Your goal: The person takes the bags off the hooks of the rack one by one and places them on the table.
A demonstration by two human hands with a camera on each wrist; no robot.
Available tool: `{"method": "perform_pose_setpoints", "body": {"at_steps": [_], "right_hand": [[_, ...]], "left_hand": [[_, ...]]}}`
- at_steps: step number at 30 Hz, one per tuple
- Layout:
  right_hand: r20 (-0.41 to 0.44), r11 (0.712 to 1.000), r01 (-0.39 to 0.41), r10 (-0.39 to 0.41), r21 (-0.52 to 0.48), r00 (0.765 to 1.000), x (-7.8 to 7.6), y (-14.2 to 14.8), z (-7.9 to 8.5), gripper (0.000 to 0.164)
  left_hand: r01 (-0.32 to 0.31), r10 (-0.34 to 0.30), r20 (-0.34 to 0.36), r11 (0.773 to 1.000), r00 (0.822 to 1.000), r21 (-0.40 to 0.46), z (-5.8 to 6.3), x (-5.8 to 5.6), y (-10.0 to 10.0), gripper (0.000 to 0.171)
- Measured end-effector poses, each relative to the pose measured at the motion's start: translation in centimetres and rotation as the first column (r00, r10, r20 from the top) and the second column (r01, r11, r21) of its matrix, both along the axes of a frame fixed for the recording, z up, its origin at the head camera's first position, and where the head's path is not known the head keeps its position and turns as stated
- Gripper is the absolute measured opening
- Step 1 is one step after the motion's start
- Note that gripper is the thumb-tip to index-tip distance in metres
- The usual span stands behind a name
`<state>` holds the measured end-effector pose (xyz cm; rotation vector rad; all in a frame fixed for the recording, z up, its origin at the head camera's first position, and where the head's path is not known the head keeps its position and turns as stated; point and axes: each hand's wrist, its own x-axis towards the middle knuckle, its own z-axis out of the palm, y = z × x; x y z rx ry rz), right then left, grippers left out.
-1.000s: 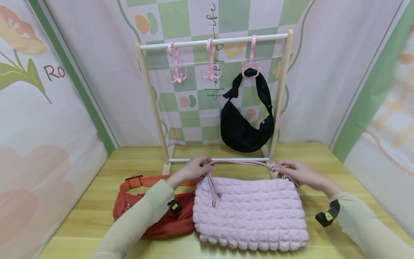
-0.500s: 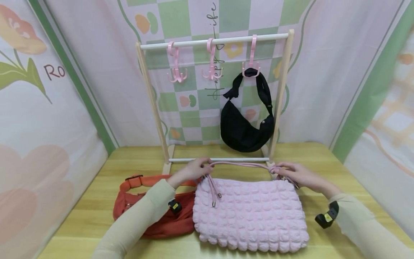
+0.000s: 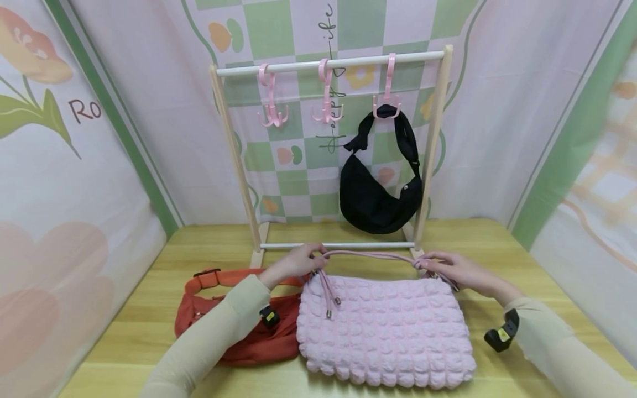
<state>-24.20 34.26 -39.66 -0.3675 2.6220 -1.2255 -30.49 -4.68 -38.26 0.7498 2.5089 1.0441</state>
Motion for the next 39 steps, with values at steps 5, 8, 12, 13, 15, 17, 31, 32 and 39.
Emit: {"method": "perform_pose_setpoints", "body": {"at_steps": [5,8,12,13,15,17,31,32,39], "right_hand": [[-0.006,1.000,0.006,-0.006,0.028,1.000,0.1,0.0,-0.1,0.041],[-0.007,0.999,0.009,-0.009,0.039,1.000,0.0,0.1,-0.2,0.041],[0.011,0.999,0.027,-0.027,0.036,1.000,0.0,0.0,-0.3,0.042],[0.016,0.999,0.028,-0.029,0.033,0.999,0.0,0.0,-0.3,0.043],[0.039,0.999,0.037,-0.038,0.021,0.999,0.1,-0.1,-0.4,0.043],[0.056,0.999,0.038,-0.039,0.014,0.998,0.0,-0.2,-0.5,0.043],[0.081,0.997,0.073,-0.075,0.025,0.994,-0.1,-0.4,-1.1,0.049],[0.086,0.997,0.078,-0.080,0.024,0.993,-0.1,-0.4,-1.2,0.050],[0.059,0.995,0.093,-0.095,0.045,0.994,-0.1,-0.6,-1.3,0.050]], "left_hand": [[0.006,-0.006,-0.009,1.000,1.000,-0.007,-0.1,-0.1,0.0,0.028],[0.013,-0.013,-0.019,1.000,1.000,-0.015,-0.2,-0.3,0.0,0.028],[0.023,-0.025,-0.031,0.999,0.999,-0.033,-0.3,-0.4,0.1,0.028],[0.026,-0.027,-0.035,0.999,0.999,-0.037,-0.3,-0.4,0.2,0.028],[0.030,-0.032,-0.045,0.998,0.998,-0.048,-0.3,-0.4,0.2,0.028],[0.035,-0.038,-0.055,0.998,0.998,-0.056,-0.3,-0.4,0.3,0.028],[0.014,-0.016,-0.027,0.997,0.999,-0.075,-0.4,-0.3,0.6,0.017],[0.010,-0.013,-0.031,0.997,0.999,-0.077,-0.4,-0.3,0.6,0.017],[0.002,-0.005,-0.027,0.996,1.000,-0.088,-0.5,-0.4,0.6,0.017]]}}
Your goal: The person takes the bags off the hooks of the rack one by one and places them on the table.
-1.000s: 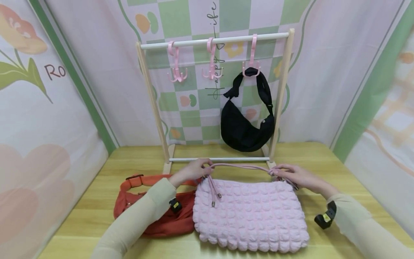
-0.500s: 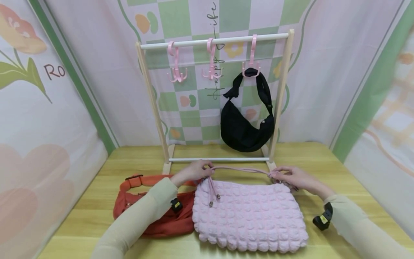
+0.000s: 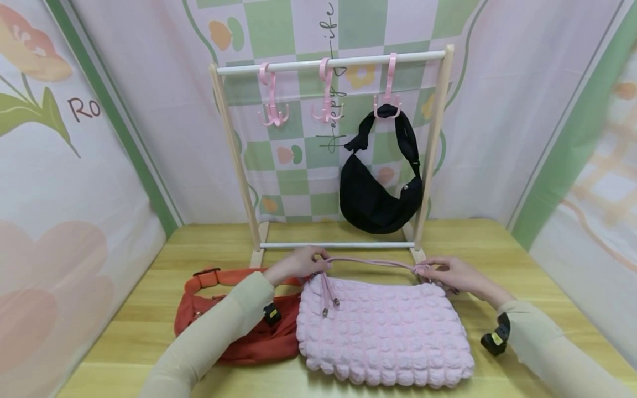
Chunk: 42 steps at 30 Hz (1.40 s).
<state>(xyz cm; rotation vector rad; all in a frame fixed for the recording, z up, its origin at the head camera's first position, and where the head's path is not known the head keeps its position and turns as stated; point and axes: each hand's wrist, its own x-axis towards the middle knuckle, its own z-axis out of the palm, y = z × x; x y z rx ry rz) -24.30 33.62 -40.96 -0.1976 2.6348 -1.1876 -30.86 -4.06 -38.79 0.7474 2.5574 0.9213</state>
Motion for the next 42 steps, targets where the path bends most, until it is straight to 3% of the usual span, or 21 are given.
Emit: {"method": "perform_pose_setpoints", "body": {"at_steps": [11,18,32,37,42], "right_hand": [[-0.063,0.999,0.001,0.002,0.037,0.998,0.04,-0.22,-0.41,0.049],[-0.086,0.997,0.005,0.002,0.077,0.996,0.09,-0.37,-0.38,0.048],[-0.138,0.996,0.012,0.000,0.089,0.990,0.28,-0.53,-0.52,0.047],[-0.146,0.996,0.002,0.011,0.088,0.989,0.40,-0.52,-0.43,0.048],[-0.149,0.995,-0.009,0.024,0.102,0.989,0.45,-0.45,-0.32,0.048]], "left_hand": [[-0.015,0.015,-0.002,1.000,1.000,-0.021,0.16,0.03,-0.01,0.022],[0.020,-0.020,-0.016,0.999,1.000,-0.034,0.13,-0.25,-0.02,0.027],[0.106,-0.105,0.088,0.994,0.991,-0.008,0.45,-0.41,-0.56,0.027],[0.114,-0.111,0.073,0.993,0.991,-0.033,0.55,-0.38,-0.60,0.028],[0.128,-0.128,0.009,0.990,0.992,-0.066,0.40,-0.40,-0.46,0.030]]}}
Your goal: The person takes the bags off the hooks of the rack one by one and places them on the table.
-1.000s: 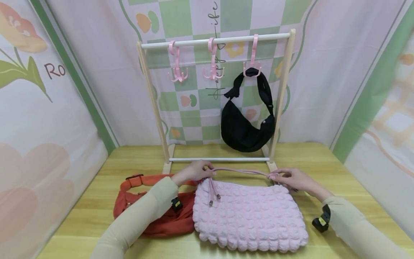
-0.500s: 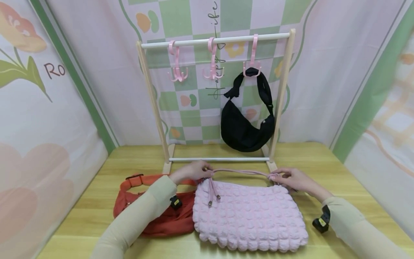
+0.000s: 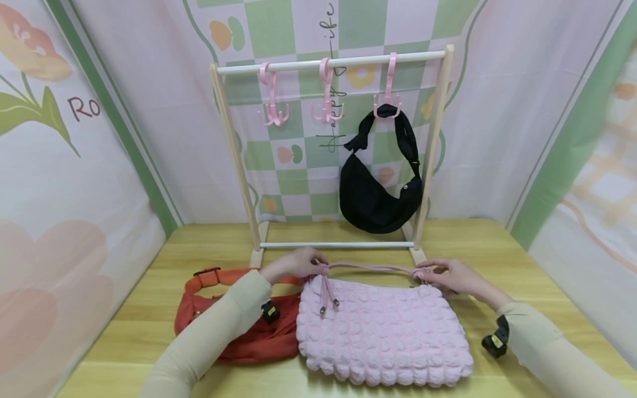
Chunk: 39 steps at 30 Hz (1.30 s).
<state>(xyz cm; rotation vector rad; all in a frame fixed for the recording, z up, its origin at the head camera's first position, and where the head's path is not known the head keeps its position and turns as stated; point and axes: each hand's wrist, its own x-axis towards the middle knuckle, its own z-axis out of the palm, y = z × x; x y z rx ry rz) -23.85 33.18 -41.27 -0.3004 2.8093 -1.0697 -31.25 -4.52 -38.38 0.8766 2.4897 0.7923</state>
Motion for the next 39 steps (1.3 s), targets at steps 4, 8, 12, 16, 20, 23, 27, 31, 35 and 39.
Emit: {"method": "perform_pose_setpoints", "body": {"at_steps": [4,8,12,16,20,23,27,31,35,39], "right_hand": [[0.022,1.000,0.008,-0.008,-0.014,1.000,0.0,0.0,0.0,0.049],[0.048,0.999,0.018,-0.016,-0.034,0.999,0.1,0.0,0.0,0.048],[0.080,0.998,0.023,-0.018,-0.064,0.997,0.3,-0.1,0.2,0.049],[0.094,0.996,0.027,-0.019,-0.084,0.995,0.4,-0.2,0.3,0.049],[0.076,0.997,0.027,-0.022,-0.073,0.997,0.4,-0.1,0.3,0.047],[0.052,0.998,0.026,-0.024,-0.051,0.998,0.3,0.0,0.3,0.046],[0.040,0.999,0.032,-0.032,-0.010,0.999,0.3,0.3,0.5,0.045],[-0.011,0.997,0.018,-0.017,0.079,1.000,0.4,0.6,0.7,0.041],[-0.039,0.992,0.023,-0.019,0.123,0.999,0.5,0.9,0.8,0.039],[-0.033,0.990,0.043,-0.039,0.131,0.999,0.6,0.9,1.1,0.039]], "left_hand": [[0.001,-0.003,-0.058,0.999,0.998,-0.033,0.0,0.0,0.1,0.030],[-0.010,0.006,-0.071,0.998,0.997,-0.056,-0.2,0.1,0.1,0.031],[-0.021,0.018,-0.060,0.998,0.998,-0.059,-0.3,0.1,0.1,0.031],[-0.039,0.036,-0.057,0.998,0.998,-0.055,-0.3,0.2,0.0,0.031],[-0.055,0.052,-0.058,0.997,0.997,-0.053,-0.4,0.2,0.0,0.031],[-0.056,0.053,-0.057,0.997,0.997,-0.046,-0.4,0.1,0.0,0.031],[-0.050,0.048,-0.068,0.998,0.997,-0.027,-0.4,0.1,-0.1,0.028],[-0.056,0.056,-0.074,0.998,0.996,-0.006,-0.1,0.2,-0.2,0.027],[-0.058,0.058,-0.083,0.998,0.995,-0.005,0.0,0.3,-0.2,0.027],[-0.064,0.063,-0.087,0.998,0.994,-0.011,0.1,0.3,-0.3,0.027]]}}
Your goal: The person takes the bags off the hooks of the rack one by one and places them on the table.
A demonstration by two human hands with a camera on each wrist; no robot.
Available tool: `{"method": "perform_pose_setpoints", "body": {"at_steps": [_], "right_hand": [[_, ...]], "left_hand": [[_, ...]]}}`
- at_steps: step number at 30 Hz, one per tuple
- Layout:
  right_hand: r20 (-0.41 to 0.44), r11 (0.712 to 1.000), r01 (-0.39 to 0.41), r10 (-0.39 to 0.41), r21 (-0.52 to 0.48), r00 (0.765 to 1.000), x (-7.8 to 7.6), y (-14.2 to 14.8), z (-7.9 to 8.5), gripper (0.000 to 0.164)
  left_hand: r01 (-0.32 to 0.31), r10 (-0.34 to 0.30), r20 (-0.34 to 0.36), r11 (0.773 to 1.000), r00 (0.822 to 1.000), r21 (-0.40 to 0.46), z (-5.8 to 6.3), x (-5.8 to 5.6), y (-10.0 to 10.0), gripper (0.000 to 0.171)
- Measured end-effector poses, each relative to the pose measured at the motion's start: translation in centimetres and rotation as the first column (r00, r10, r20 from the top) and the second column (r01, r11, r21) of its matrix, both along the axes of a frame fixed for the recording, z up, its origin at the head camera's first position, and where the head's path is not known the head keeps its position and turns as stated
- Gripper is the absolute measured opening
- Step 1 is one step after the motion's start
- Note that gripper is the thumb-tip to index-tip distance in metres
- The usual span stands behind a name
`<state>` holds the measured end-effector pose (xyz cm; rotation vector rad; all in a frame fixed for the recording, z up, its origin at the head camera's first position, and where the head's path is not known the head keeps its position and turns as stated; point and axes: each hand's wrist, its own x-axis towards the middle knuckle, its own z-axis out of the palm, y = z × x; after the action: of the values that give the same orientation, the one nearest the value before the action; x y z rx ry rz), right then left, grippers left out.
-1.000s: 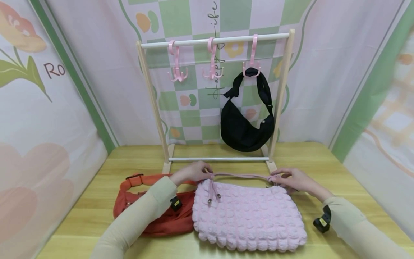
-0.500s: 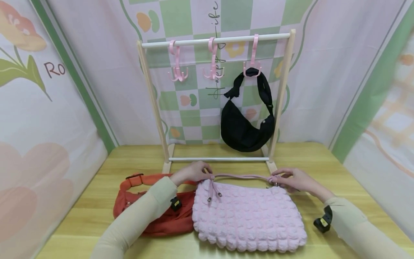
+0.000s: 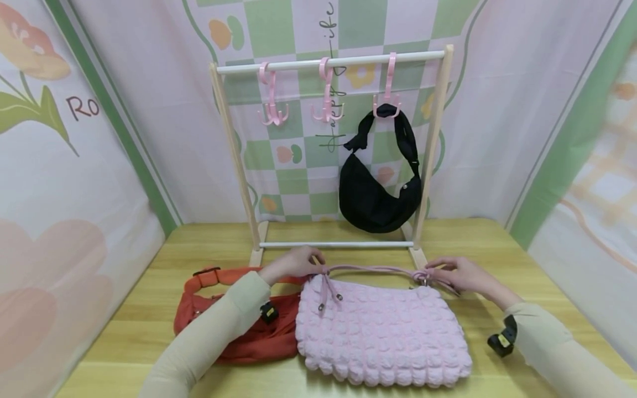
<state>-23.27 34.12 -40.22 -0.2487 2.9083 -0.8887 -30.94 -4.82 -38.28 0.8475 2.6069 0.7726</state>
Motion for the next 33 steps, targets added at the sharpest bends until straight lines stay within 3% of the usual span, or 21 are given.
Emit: {"method": "perform_pose_setpoints", "body": {"at_steps": [8,14,21,27,33], "right_hand": [[0.061,0.997,0.042,-0.038,-0.061,0.997,0.1,0.4,0.7,0.041],[0.083,0.994,0.043,-0.035,-0.103,0.996,0.0,0.6,1.6,0.042],[0.032,0.997,-0.001,0.004,-0.077,0.999,-0.1,0.7,2.6,0.043],[-0.073,0.999,-0.017,0.013,-0.052,0.997,-0.3,0.6,3.8,0.042],[-0.184,1.000,0.020,-0.020,-0.005,0.983,-0.4,0.3,5.0,0.041]], "left_hand": [[-0.024,0.024,-0.008,0.999,1.000,-0.027,0.7,0.2,-0.1,0.032],[-0.034,0.034,0.002,0.999,0.999,0.013,1.6,0.4,-0.4,0.030],[-0.072,0.071,0.015,0.995,0.997,0.074,2.5,0.7,-0.4,0.024],[-0.086,0.096,-0.092,0.991,0.991,0.106,3.3,0.6,0.2,0.021],[-0.125,0.164,-0.163,0.966,0.973,0.225,3.9,0.4,0.7,0.019]]}}
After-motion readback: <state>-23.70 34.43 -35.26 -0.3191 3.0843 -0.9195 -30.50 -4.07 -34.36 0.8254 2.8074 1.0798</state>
